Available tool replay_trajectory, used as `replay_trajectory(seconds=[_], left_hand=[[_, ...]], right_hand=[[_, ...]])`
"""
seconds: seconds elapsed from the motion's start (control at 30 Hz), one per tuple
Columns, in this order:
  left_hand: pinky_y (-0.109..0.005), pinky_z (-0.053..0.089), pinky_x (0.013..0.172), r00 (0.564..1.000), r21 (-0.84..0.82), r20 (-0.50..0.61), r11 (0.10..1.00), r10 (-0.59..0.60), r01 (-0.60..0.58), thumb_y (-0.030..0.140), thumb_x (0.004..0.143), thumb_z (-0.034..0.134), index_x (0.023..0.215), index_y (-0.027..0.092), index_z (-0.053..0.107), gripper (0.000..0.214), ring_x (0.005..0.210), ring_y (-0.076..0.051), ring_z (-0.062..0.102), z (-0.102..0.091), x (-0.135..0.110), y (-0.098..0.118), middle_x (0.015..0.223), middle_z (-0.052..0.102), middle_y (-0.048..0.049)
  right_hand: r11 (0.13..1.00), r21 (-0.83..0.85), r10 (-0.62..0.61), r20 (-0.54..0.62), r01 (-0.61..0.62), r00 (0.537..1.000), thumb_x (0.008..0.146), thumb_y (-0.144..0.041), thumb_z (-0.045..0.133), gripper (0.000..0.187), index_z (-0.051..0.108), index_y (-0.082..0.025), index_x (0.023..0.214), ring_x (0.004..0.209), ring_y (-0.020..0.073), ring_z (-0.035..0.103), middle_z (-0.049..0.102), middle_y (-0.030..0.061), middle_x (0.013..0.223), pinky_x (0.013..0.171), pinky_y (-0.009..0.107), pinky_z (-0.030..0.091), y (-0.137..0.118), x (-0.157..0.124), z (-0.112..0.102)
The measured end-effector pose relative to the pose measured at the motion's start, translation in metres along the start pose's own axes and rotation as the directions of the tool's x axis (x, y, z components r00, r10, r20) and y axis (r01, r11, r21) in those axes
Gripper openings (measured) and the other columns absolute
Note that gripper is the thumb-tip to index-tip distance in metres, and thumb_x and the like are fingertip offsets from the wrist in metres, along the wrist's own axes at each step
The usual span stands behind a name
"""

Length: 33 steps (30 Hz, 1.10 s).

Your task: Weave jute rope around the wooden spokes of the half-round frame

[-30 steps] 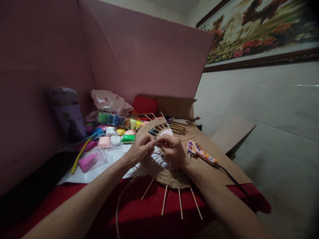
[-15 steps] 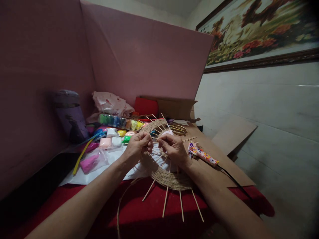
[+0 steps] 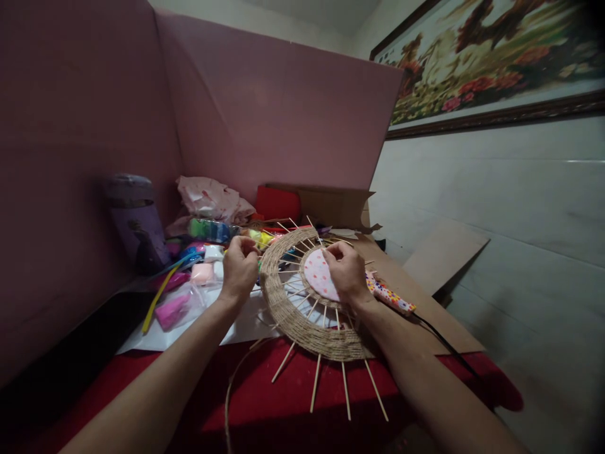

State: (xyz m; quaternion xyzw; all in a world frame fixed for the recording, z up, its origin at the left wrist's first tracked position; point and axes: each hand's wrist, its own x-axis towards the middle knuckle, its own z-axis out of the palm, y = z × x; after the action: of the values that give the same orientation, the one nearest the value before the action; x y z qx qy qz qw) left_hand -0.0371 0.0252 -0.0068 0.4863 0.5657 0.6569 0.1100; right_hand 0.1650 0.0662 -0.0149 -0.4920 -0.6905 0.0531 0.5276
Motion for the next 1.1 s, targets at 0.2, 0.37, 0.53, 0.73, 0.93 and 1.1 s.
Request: replay_trajectory(seconds=[0.2, 0.37, 0.53, 0.73, 0.93, 1.1], left_hand=[[-0.034, 0.041, 0.068, 0.991, 0.487, 0.052, 0.869, -0.124, 0.083, 0.032, 0.077, 0.046, 0.080, 0.018, 0.052, 0.016, 0.080, -0.024, 0.058, -0.005, 0.005, -0.005, 0.083, 0.062, -0.0100], [-0.034, 0.042, 0.067, 0.964, 0.403, 0.060, 0.890, -0.258, 0.213, 0.031, 0.071, 0.054, 0.076, 0.018, 0.054, 0.015, 0.083, -0.026, 0.058, -0.004, 0.007, -0.009, 0.083, 0.063, -0.0112], [-0.028, 0.044, 0.052, 0.927, 0.156, 0.102, 0.926, -0.362, 0.345, 0.018, 0.064, 0.057, 0.076, 0.016, 0.053, 0.014, 0.060, -0.018, 0.059, 0.000, 0.006, -0.011, 0.069, 0.060, -0.0045], [-0.025, 0.043, 0.041, 0.908, -0.051, 0.161, 0.915, -0.387, 0.399, 0.012, 0.062, 0.053, 0.071, 0.014, 0.051, 0.009, 0.044, -0.011, 0.052, -0.003, 0.001, 0.005, 0.059, 0.053, 0.0007], [-0.023, 0.044, 0.040, 0.918, -0.176, 0.221, 0.912, -0.331, 0.371, 0.015, 0.061, 0.057, 0.069, 0.014, 0.051, 0.010, 0.046, -0.012, 0.053, -0.009, 0.001, 0.018, 0.057, 0.055, 0.0010], [-0.022, 0.043, 0.041, 0.942, -0.242, 0.214, 0.920, -0.260, 0.309, 0.041, 0.070, 0.061, 0.071, 0.014, 0.052, 0.028, 0.048, -0.013, 0.056, -0.015, 0.009, 0.019, 0.057, 0.059, -0.0004]], right_hand=[[0.955, -0.290, 0.094, 0.109, -0.058, 0.990, 0.083, -0.031, 0.043, 0.020, 0.057, -0.017, 0.085, 0.085, 0.0215, 0.054, 0.061, 0.0102, 0.091, 0.073, 0.031, 0.037, 0.008, 0.002, 0.003], [0.913, -0.371, 0.263, 0.219, -0.169, 0.940, 0.086, -0.037, 0.038, 0.027, 0.056, -0.018, 0.095, 0.088, 0.0264, 0.057, 0.062, 0.0126, 0.095, 0.071, 0.034, 0.038, 0.005, 0.002, 0.001], [0.926, -0.130, 0.377, 0.234, -0.355, 0.896, 0.078, -0.034, 0.054, 0.026, 0.057, -0.016, 0.096, 0.090, 0.0273, 0.057, 0.064, 0.0128, 0.092, 0.076, 0.037, 0.039, 0.014, 0.006, 0.006], [0.814, 0.218, 0.427, 0.403, -0.538, 0.809, 0.072, -0.024, 0.062, 0.017, 0.061, -0.011, 0.084, 0.069, 0.0193, 0.063, 0.068, 0.0089, 0.076, 0.064, 0.031, 0.049, 0.019, 0.013, 0.004], [0.432, 0.440, 0.384, 0.701, -0.788, 0.602, 0.077, -0.020, 0.061, 0.011, 0.061, -0.010, 0.081, 0.058, 0.0195, 0.065, 0.068, 0.0095, 0.065, 0.058, 0.034, 0.055, 0.014, 0.015, -0.007], [0.113, 0.571, 0.336, 0.748, -0.813, 0.572, 0.077, -0.013, 0.060, 0.006, 0.060, -0.009, 0.081, 0.053, 0.0175, 0.066, 0.069, 0.0086, 0.064, 0.056, 0.029, 0.056, 0.012, 0.016, -0.008]])
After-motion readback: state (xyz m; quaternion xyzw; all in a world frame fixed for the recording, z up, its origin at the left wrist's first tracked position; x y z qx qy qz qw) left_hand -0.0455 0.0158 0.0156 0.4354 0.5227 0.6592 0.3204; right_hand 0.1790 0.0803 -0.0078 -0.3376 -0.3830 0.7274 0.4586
